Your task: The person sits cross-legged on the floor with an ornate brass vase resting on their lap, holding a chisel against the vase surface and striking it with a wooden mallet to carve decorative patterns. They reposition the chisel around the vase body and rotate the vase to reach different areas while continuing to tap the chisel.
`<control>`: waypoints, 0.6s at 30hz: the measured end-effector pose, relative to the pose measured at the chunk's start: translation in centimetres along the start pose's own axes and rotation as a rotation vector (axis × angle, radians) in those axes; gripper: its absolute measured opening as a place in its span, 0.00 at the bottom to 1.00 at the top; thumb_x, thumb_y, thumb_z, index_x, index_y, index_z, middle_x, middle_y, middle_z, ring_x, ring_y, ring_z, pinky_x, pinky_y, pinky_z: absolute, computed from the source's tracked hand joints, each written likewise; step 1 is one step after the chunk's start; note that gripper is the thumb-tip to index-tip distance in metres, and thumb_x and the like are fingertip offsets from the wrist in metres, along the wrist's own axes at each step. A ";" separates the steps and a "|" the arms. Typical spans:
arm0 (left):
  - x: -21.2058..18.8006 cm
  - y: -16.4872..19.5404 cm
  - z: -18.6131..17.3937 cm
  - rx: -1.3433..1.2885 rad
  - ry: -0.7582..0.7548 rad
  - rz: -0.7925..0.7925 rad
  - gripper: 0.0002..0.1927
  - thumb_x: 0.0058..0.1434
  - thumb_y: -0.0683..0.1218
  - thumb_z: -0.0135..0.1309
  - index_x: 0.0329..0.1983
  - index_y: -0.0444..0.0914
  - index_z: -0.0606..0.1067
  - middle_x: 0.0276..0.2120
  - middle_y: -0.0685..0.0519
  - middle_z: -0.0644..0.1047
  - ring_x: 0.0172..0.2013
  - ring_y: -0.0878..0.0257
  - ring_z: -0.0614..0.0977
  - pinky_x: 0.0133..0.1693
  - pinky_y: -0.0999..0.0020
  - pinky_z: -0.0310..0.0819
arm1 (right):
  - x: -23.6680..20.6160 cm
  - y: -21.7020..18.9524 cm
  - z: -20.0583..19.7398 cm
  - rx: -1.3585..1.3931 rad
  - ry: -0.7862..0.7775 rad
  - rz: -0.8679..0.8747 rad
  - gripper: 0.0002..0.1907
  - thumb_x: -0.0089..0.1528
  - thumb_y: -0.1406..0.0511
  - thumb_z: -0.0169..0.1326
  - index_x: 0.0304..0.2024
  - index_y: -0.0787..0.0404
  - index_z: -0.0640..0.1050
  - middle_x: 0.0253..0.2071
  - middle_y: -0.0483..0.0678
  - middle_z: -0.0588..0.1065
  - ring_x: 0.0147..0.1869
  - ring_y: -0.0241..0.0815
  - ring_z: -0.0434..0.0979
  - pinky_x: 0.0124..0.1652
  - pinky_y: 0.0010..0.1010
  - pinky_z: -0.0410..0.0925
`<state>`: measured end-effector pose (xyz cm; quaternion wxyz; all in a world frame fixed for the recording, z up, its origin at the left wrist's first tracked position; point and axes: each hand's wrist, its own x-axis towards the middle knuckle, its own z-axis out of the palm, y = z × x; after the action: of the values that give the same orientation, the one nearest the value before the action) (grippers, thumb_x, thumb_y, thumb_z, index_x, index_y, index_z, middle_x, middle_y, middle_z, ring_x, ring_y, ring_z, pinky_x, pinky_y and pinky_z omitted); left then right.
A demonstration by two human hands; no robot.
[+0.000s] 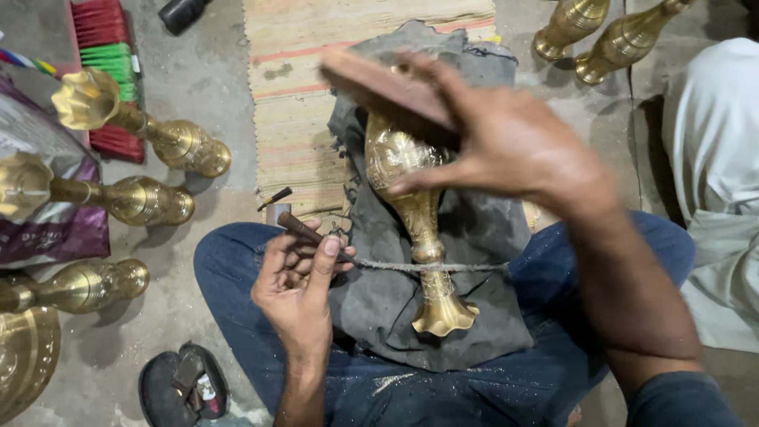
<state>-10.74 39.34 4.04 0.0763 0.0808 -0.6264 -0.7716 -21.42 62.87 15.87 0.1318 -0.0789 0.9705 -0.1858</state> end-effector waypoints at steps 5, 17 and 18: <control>-1.9 1.0 1.9 0.075 -0.104 0.212 0.11 0.66 0.39 0.61 0.50 0.31 0.77 0.33 0.49 0.84 0.32 0.64 0.88 0.34 0.69 0.86 | 1.1 2.8 2.0 0.229 0.069 -0.162 0.62 0.44 0.42 0.74 0.73 0.48 0.58 0.55 0.60 0.79 0.61 0.59 0.80 0.57 0.50 0.71; -5.3 0.1 6.6 0.574 -0.751 1.250 0.13 0.76 0.48 0.54 0.61 0.44 0.76 0.40 0.56 0.79 0.41 0.62 0.84 0.50 0.63 0.86 | 0.8 4.9 2.0 0.585 -0.015 -0.519 0.60 0.56 0.54 0.72 0.80 0.55 0.50 0.77 0.58 0.60 0.81 0.52 0.60 0.74 0.42 0.58; -5.3 0.1 6.7 0.605 -0.757 1.298 0.14 0.76 0.48 0.52 0.62 0.44 0.76 0.41 0.56 0.79 0.41 0.61 0.84 0.49 0.64 0.85 | 0.6 4.4 2.1 0.477 0.025 -0.416 0.59 0.54 0.53 0.73 0.78 0.52 0.52 0.74 0.58 0.64 0.77 0.52 0.64 0.71 0.43 0.60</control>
<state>-7.06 46.83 5.62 0.2665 -0.5481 -0.7135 -0.3458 -21.85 66.03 12.17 0.0941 -0.2401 0.8642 -0.4321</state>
